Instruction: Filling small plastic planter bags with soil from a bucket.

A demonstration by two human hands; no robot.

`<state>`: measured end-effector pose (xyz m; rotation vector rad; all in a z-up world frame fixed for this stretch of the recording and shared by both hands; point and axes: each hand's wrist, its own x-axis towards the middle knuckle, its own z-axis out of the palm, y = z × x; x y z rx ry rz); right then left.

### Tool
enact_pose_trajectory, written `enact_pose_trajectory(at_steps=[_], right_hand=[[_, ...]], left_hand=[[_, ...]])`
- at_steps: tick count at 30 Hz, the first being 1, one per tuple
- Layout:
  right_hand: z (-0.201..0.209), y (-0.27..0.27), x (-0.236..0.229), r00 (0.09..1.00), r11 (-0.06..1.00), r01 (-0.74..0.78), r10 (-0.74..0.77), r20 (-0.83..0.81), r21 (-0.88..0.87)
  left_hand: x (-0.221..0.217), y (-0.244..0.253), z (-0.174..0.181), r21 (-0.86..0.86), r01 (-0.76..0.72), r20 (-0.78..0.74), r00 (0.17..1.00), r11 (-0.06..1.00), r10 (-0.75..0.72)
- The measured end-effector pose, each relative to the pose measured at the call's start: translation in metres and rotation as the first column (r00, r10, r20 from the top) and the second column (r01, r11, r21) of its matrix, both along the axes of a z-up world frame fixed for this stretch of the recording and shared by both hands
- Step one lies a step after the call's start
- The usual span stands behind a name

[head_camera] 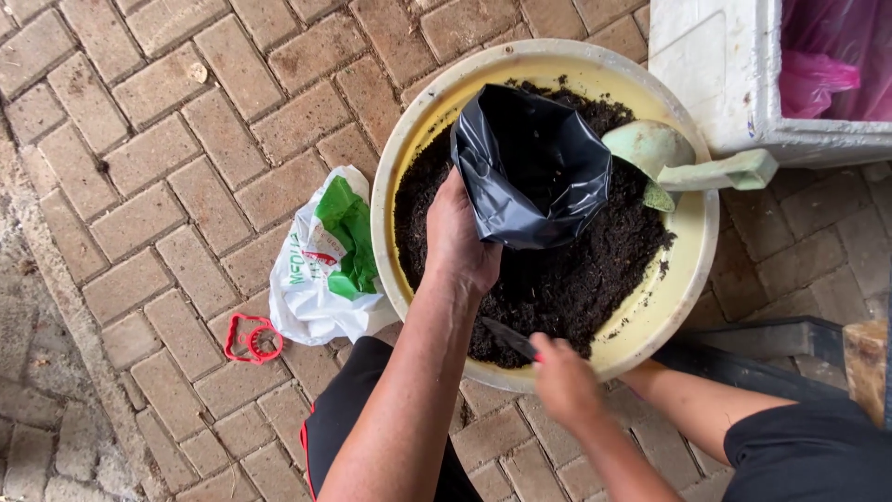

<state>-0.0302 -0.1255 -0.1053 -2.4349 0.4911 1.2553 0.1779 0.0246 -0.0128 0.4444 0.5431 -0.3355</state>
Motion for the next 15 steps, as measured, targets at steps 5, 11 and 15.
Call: enact_pose_trajectory(at_steps=[5, 11, 15], right_hand=[[-0.074, 0.012, 0.008, 0.960, 0.990, -0.004, 0.043, 0.275, -0.142], [-0.063, -0.063, 0.036, 0.960, 0.978, 0.193, -0.170, 0.221, -0.083], [0.029, -0.048, 0.037, 0.993, 0.989, 0.111, -0.113, -0.018, -0.099]], left_hand=[[-0.002, -0.002, -0.008, 0.000, -0.019, 0.004, 1.000, 1.000, 0.019], [-0.001, -0.002, -0.008, -0.001, -0.011, 0.034, 0.999, 1.000, 0.011], [-0.003, -0.006, 0.003, 0.025, 0.044, 0.055, 0.997, 0.999, -0.045]])
